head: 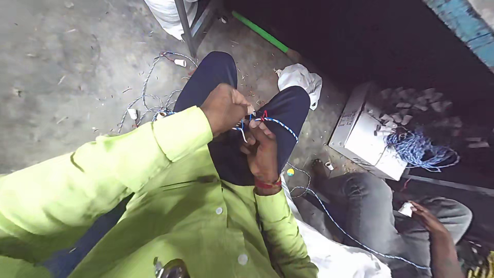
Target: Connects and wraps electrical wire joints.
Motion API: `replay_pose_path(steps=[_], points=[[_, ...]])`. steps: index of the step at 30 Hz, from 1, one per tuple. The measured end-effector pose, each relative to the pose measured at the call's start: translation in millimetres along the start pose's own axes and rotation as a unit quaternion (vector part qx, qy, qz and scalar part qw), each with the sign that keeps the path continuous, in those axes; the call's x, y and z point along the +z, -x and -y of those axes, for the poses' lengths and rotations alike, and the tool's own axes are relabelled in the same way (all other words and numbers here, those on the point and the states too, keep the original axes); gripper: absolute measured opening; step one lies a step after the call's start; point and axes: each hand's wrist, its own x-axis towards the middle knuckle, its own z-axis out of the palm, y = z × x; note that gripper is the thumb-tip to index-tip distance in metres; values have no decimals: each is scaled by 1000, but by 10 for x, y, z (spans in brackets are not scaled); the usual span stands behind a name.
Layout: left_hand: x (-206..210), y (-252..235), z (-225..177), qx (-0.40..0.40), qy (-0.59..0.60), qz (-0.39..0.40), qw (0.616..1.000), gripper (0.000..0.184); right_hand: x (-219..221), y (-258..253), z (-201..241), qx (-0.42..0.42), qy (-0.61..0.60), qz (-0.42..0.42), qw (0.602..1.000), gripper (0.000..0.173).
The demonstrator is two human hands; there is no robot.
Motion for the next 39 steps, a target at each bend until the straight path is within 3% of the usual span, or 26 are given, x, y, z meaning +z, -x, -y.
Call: replay_pose_path(steps=[3,6,10,14,22,29,35,39], points=[[-80,40,14,-37,83,-3,996,10,-33,-2,29,3,29,36,999,18],[-166,89,53,6,34,-21,999,11,5,19,-42,-53,48,17,997,13],[-206,148,133,76,-78,-18,994,19,42,35,-164,-102,75,-45,991,42],[-231,195,89,91,-118,-9,989,18,67,44,-159,-116,125,-47,984,48],[-264,157,91,112,-115,-20,987,20,60,-12,-181,-104,177,-49,977,20],[-163,138,146,120,-120,-14,985,20,17,-30,-169,-68,44,-29,996,15],[-213,108,105,135,-162,-33,977,21,80,-11,-174,-70,23,-75,994,42],[-233,124,98,146,-179,-41,972,22,91,8,-140,-50,20,-86,995,47]])
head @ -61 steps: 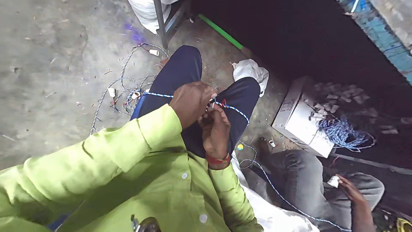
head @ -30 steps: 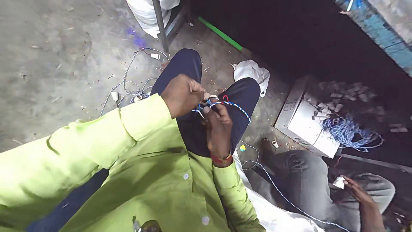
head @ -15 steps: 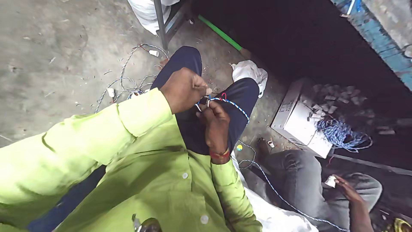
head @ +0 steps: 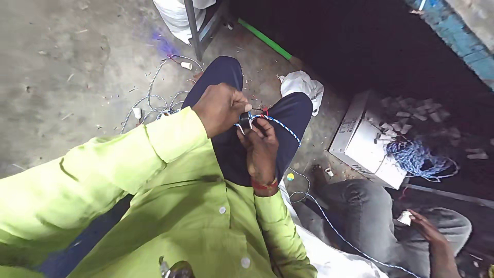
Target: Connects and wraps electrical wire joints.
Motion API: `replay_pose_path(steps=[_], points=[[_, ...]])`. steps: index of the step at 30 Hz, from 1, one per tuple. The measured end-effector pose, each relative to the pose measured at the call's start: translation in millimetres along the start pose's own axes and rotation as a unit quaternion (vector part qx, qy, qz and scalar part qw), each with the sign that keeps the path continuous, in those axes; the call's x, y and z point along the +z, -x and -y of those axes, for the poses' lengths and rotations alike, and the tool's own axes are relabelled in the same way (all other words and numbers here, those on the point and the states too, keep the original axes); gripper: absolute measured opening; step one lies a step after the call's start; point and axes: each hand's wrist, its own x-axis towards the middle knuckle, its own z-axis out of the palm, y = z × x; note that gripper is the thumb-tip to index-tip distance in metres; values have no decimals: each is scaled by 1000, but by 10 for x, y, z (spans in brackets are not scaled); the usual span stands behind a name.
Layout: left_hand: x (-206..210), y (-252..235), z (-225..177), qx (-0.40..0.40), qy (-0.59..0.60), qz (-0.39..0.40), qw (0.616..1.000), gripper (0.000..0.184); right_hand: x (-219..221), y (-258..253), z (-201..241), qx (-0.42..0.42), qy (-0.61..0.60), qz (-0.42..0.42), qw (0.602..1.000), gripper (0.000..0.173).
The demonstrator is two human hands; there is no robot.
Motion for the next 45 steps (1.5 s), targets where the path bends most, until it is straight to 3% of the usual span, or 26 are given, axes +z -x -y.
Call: replay_pose_path(steps=[5,7,10,13,15,19,22,25,27,31,34,37,40,45], points=[[-21,36,25,-9,-4,-4,1000,26,18,44,35,18,-20,10,1000,45],[-14,12,65,-57,88,3,995,24,-3,39,34,25,-19,35,999,42],[-14,7,-6,-178,290,27,940,18,-69,18,16,10,-9,70,997,41],[-34,21,-75,-232,350,28,907,16,-73,16,11,-92,124,39,987,45],[-57,24,-37,-220,335,20,916,16,-88,41,9,-205,211,13,956,38],[-17,16,4,-188,280,37,941,18,-310,-53,56,-416,320,8,851,30],[46,35,-14,-158,238,62,956,19,-385,-181,131,-466,393,39,792,29],[76,61,-22,-149,214,80,962,18,-368,-252,154,-491,378,76,781,21],[74,81,-32,-135,207,99,964,20,-348,-249,145,-470,347,77,808,18],[42,104,31,-76,208,130,966,28,-310,-242,94,-350,270,77,894,23],[34,152,119,20,205,140,968,13,-305,-211,118,-282,285,65,914,24],[101,162,198,166,72,44,982,14,-265,-198,162,-221,313,56,922,20],[183,178,255,298,-24,-69,952,13,-262,-195,288,-143,323,82,932,16],[185,215,323,376,-77,-148,912,19,-276,-251,504,-40,340,149,928,7]])
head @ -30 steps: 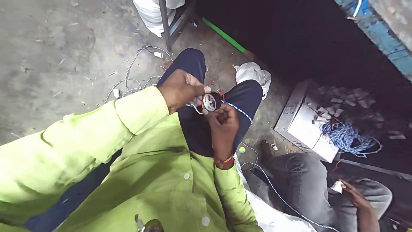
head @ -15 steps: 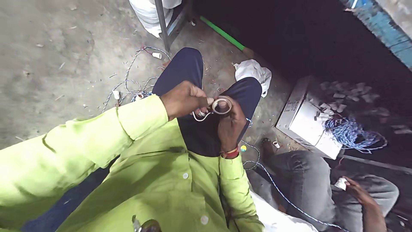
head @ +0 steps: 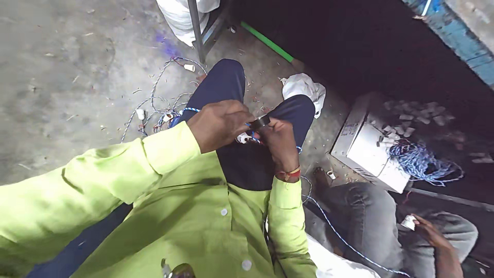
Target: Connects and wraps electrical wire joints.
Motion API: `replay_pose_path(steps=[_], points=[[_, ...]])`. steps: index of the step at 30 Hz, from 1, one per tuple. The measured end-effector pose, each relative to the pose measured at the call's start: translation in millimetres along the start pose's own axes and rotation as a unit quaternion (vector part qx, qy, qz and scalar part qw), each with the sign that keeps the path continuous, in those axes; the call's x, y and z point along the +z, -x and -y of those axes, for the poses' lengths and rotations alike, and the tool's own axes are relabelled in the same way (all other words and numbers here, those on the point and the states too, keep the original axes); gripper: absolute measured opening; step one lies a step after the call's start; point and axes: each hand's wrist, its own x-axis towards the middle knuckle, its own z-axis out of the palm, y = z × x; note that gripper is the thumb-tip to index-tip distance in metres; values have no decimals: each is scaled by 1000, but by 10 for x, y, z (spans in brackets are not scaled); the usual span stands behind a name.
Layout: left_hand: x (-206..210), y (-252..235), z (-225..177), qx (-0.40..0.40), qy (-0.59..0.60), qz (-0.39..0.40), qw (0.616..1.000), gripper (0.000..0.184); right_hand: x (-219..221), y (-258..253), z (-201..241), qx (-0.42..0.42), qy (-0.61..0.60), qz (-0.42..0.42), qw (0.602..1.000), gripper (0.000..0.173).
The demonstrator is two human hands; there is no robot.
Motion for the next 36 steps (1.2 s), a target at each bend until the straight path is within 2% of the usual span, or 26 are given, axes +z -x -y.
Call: replay_pose_path(steps=[6,10,12,16,17,19,20,23,26,30,34,36], points=[[-57,-23,69,28,17,137,990,23,65,-37,-51,41,76,6,996,17],[-134,-122,57,21,6,192,981,21,94,-183,-43,39,97,3,994,19],[-136,-129,54,44,-34,209,976,17,99,-208,-23,48,103,3,993,18],[-91,-87,63,86,-92,175,977,20,115,-186,-63,23,62,-23,998,9],[-75,-85,54,74,-89,161,980,20,114,-159,-76,5,41,-36,998,22],[-68,-98,40,23,-70,144,987,19,130,-121,-105,-35,11,-68,997,42],[-77,-116,38,-15,-54,143,988,20,147,-100,-124,-56,-1,-85,995,44],[-64,-192,22,-122,-9,118,985,14,166,-56,-191,-135,-54,-109,983,32],[-58,-241,-24,-181,18,109,977,11,171,-2,-242,-191,-29,-108,975,26],[-80,-259,-91,-201,30,115,972,9,209,46,-244,-173,30,-112,978,29],[-95,-240,-94,-194,24,105,975,9,304,30,-165,-146,104,-138,974,43],[-90,-243,-91,-186,19,99,977,10,341,16,-143,-134,152,-148,968,42]])
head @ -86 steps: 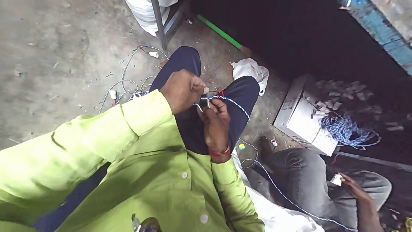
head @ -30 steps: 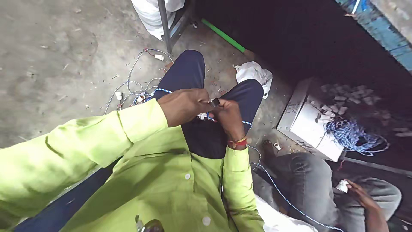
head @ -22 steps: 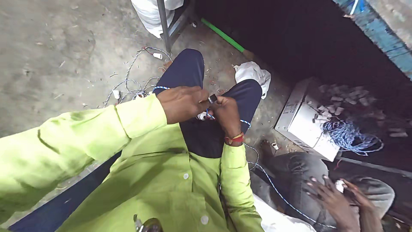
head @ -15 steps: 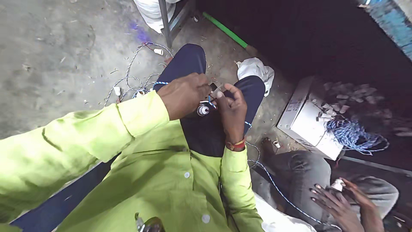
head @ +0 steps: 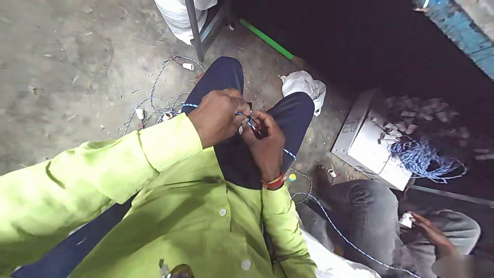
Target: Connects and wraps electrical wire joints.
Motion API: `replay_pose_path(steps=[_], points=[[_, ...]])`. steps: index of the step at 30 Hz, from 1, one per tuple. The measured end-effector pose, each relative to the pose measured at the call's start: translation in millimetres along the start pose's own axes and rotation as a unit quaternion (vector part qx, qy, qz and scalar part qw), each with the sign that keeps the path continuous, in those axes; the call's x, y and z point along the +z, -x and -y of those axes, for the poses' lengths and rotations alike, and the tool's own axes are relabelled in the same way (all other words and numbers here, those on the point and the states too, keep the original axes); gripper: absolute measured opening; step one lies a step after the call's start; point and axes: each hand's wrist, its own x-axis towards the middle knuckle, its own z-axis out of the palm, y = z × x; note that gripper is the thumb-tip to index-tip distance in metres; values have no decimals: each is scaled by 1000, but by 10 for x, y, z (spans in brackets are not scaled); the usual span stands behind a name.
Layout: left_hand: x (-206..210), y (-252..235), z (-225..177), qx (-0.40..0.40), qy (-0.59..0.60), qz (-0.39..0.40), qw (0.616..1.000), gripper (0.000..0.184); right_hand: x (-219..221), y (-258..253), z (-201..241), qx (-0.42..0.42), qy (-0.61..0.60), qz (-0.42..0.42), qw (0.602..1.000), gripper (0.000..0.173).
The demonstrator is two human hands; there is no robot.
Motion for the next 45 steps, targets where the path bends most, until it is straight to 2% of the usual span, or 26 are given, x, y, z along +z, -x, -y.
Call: replay_pose_path(steps=[2,5,8,12,16,20,25,28,31,36,39,41,44,45], points=[[8,1,-11,9,1,-9,1000,9,26,-1,-11,-8,14,9,1000,34],[16,4,-50,4,11,-13,1000,8,17,5,-24,4,-54,20,998,26],[18,0,-58,-3,14,-18,1000,8,-45,18,-3,14,-110,35,993,28],[-3,-1,-65,-7,12,-14,1000,9,-103,-9,44,19,-168,60,984,39],[-19,-1,-95,-42,32,-4,999,9,-61,-47,43,41,-193,64,978,27],[-10,-14,-90,-92,34,18,995,9,-82,-38,18,34,-205,97,973,17],[-31,-27,-36,-90,19,12,996,7,-178,-13,11,30,-220,135,966,17],[-57,-57,-53,-90,41,12,995,6,-170,-23,51,64,-217,126,966,13],[-105,-76,-70,-123,51,29,991,7,-159,-35,81,104,-222,121,962,9],[-121,-76,-104,-127,42,50,990,8,-127,1,97,104,-199,123,967,2],[-138,-96,-111,-162,69,66,982,7,-20,42,110,118,-163,95,975,11],[-166,-117,-96,-199,119,83,969,7,-1,64,86,121,-158,93,976,11],[-178,-125,-37,-246,201,87,944,8,-34,46,49,108,-235,124,958,5],[-177,-127,-27,-254,205,86,941,8,-59,35,45,109,-277,143,944,9]])
